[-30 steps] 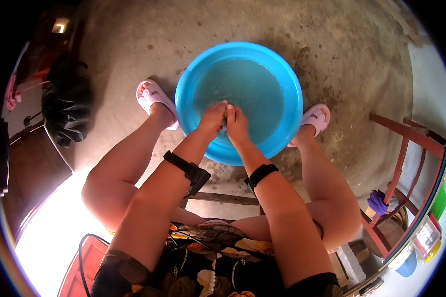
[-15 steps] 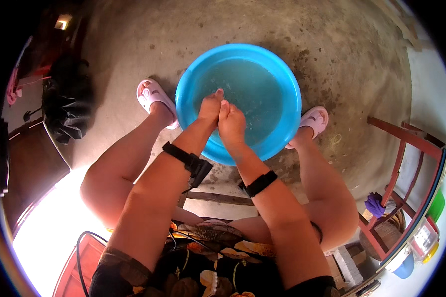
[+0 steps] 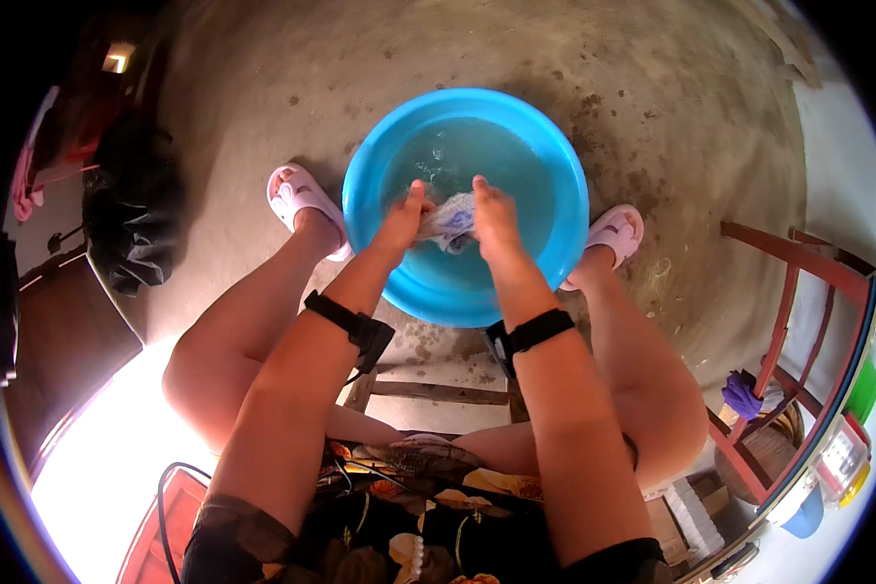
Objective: The person wipes a power cord, a power strip, and a table surface with a cloth, then cleans a small portable fan before washing the cloth in a basin of water.
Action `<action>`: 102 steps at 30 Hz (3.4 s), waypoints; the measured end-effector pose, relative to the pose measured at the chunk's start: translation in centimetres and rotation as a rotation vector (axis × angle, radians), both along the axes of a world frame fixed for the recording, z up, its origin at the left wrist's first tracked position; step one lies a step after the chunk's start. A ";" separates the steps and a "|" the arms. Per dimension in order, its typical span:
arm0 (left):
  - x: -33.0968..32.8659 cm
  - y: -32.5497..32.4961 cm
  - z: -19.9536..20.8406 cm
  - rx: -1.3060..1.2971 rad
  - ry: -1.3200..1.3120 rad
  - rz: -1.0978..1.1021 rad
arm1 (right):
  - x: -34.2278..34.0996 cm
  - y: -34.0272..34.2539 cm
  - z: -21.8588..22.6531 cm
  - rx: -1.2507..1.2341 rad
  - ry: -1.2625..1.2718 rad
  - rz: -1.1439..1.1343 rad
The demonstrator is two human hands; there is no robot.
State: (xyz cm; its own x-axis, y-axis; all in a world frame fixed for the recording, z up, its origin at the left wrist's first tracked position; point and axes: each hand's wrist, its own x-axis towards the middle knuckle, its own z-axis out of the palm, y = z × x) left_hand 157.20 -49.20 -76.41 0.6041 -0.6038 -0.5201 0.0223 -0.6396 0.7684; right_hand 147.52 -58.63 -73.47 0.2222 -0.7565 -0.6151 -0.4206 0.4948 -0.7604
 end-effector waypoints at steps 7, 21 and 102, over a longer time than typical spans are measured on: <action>-0.5 -1.1 1.1 0.149 -0.272 -0.533 | -1.1 -2.0 -1.6 0.281 -0.233 -0.188; 2.3 1.2 0.2 -0.166 0.701 0.402 | -1.6 8.1 -3.9 -0.606 0.497 0.469; -4.7 -0.5 3.0 -0.065 0.795 0.617 | -2.2 2.5 -3.3 -0.352 0.126 0.252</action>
